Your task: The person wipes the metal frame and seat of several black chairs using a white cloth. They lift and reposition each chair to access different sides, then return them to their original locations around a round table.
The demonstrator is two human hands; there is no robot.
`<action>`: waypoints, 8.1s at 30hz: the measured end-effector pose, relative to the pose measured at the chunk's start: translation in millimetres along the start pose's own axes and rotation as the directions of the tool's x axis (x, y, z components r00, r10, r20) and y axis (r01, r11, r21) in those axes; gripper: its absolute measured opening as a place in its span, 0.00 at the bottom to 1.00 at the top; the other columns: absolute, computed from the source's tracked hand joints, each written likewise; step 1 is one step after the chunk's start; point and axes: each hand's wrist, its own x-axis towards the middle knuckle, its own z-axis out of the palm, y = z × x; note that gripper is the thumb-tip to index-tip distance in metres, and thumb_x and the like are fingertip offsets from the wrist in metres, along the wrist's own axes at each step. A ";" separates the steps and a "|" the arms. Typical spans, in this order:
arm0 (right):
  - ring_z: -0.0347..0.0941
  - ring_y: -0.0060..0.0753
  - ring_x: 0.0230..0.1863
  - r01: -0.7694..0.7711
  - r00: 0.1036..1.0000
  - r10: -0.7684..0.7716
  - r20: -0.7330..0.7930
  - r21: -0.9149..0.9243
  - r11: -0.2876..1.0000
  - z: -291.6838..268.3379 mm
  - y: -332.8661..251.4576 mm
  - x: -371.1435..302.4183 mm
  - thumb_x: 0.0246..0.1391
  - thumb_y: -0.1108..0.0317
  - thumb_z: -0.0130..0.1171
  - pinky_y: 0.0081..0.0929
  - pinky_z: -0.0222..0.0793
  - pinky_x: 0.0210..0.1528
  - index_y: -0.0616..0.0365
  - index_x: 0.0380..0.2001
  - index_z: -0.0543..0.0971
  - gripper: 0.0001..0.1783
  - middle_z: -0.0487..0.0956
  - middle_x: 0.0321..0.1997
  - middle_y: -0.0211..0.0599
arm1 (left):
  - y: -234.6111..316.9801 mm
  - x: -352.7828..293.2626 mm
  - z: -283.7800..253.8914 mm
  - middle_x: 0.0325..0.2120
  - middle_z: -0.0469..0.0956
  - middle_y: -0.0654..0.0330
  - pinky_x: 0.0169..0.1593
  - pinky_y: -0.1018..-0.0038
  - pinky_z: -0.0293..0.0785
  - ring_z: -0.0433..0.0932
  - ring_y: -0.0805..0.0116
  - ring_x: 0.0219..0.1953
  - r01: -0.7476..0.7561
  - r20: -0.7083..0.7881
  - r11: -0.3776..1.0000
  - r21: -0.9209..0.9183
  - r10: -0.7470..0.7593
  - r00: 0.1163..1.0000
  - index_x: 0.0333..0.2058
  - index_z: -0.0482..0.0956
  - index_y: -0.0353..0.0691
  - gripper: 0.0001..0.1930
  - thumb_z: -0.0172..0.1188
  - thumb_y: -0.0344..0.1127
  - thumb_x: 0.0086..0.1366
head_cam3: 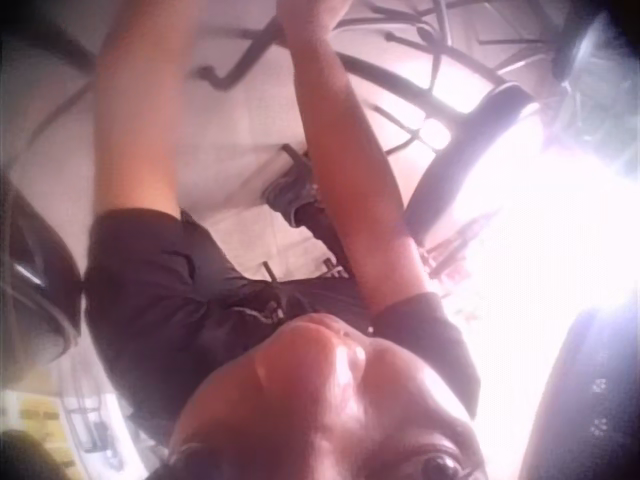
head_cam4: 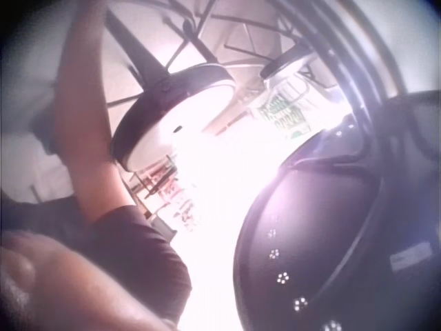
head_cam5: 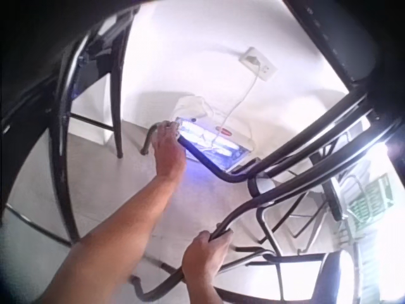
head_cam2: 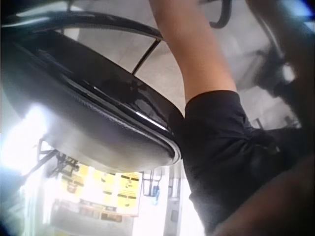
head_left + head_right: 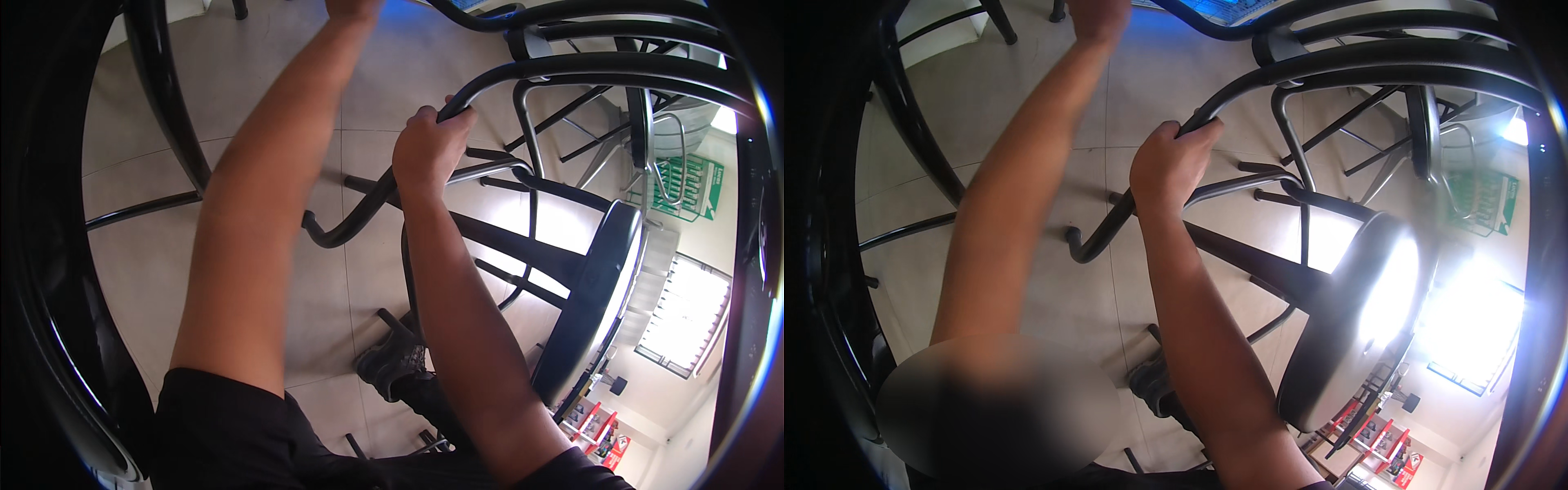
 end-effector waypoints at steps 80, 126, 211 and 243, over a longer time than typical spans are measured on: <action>0.59 0.59 0.70 -0.012 0.923 -0.011 -0.386 -0.058 0.998 -89.0 -96.3 57.0 0.62 0.43 0.59 0.60 0.61 0.66 0.54 0.65 0.62 0.38 0.67 0.63 0.51 | 192.5 -20.3 -275.4 0.52 0.84 0.56 0.52 0.69 0.76 0.82 0.65 0.50 0.467 0.843 0.819 -0.334 0.037 0.536 0.61 0.76 0.35 0.23 0.51 0.36 0.71; 0.66 0.22 0.18 0.075 0.729 -0.086 0.679 0.046 0.996 -159.0 -103.5 117.9 0.72 0.68 0.39 0.26 0.65 0.19 0.54 0.54 0.72 0.15 0.71 0.21 0.28 | 191.5 2.4 -104.7 0.49 0.83 0.49 0.58 0.59 0.76 0.81 0.53 0.56 -0.139 0.851 0.982 -0.128 0.181 0.493 0.66 0.72 0.53 0.24 0.50 0.47 0.73; 0.85 0.46 0.44 0.509 0.706 -0.548 0.449 0.217 0.833 -414.5 -9.1 208.9 0.48 0.44 0.75 0.41 0.85 0.32 0.60 0.53 0.80 0.37 0.84 0.48 0.48 | 412.6 -93.5 -161.6 0.44 0.80 0.60 0.43 0.74 0.77 0.79 0.71 0.44 0.636 0.598 0.743 -0.208 -0.419 0.684 0.54 0.75 0.36 0.17 0.53 0.41 0.74; 0.80 0.57 0.49 0.683 0.355 -0.935 -0.003 0.684 0.257 -297.5 -77.7 198.7 0.63 0.55 0.60 0.50 0.79 0.49 0.43 0.56 0.74 0.20 0.74 0.53 0.48 | 435.9 -117.8 -160.3 0.39 0.81 0.64 0.46 0.68 0.67 0.77 0.70 0.43 0.530 0.499 0.798 0.286 -0.596 0.629 0.49 0.77 0.44 0.19 0.49 0.51 0.73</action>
